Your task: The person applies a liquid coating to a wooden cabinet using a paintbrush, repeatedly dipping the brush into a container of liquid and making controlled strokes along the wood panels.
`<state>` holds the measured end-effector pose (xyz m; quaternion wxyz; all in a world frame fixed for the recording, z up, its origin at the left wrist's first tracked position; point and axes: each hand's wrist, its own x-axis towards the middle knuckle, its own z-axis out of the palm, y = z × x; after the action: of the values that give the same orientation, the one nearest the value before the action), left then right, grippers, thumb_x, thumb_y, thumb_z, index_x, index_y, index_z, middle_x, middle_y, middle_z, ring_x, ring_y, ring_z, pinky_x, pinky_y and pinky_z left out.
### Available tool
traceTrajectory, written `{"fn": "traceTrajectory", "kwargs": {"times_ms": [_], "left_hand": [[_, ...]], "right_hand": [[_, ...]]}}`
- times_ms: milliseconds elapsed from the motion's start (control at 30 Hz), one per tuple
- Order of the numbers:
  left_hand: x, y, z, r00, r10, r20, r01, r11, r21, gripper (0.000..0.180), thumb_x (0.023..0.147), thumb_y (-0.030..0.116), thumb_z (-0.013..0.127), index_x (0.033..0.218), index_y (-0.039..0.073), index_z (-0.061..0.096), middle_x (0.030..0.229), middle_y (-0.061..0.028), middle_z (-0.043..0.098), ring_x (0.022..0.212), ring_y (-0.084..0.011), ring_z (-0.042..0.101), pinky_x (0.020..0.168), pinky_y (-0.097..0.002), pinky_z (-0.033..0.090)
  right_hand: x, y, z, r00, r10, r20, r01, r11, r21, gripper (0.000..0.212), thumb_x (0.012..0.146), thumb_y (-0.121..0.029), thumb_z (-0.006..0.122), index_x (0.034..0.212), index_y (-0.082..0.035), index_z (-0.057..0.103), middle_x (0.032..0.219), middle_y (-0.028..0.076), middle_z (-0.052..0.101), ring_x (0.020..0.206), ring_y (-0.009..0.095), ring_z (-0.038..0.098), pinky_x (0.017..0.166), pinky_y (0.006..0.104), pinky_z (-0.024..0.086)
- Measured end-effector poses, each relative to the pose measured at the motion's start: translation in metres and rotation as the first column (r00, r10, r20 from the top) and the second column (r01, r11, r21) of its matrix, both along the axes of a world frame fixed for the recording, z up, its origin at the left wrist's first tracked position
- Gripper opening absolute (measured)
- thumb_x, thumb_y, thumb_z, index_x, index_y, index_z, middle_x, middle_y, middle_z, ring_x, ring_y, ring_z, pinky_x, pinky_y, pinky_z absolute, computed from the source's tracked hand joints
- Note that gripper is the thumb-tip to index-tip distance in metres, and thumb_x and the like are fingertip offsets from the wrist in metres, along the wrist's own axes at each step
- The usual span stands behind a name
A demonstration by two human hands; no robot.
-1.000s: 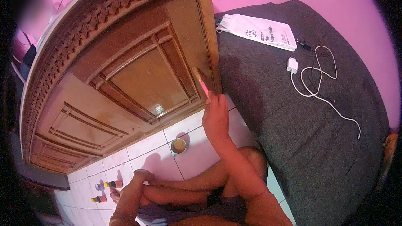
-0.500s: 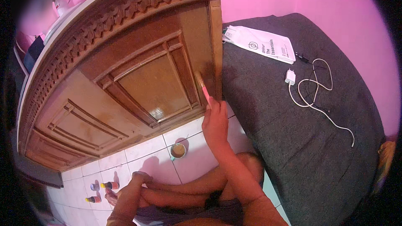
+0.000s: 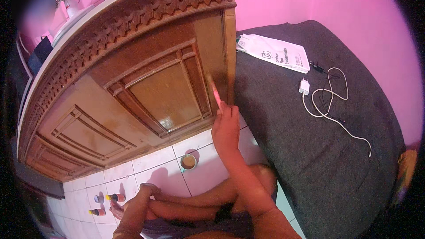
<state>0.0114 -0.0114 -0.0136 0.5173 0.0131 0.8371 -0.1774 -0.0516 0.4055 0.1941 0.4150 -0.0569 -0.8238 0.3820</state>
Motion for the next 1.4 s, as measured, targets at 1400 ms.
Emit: {"fn": "traceTrajectory", "kwargs": {"times_ms": [1400], "left_hand": [[0.001,0.018,0.018,0.999,-0.011,-0.049,0.012,1.000,0.024,0.051,0.093,0.054,0.046,0.131,0.027,0.065,0.134,0.0009,0.065,0.126,-0.0173,0.060,0.102,-0.0395,0.045]], "right_hand": [[-0.005,0.019,0.114,0.992,0.095,-0.083,-0.083,0.986,0.141,0.023,0.095,-0.005,0.058,0.118,-0.001,0.060,0.102,0.020,0.055,0.091,0.040,0.060,0.080,0.0460,0.050]]}}
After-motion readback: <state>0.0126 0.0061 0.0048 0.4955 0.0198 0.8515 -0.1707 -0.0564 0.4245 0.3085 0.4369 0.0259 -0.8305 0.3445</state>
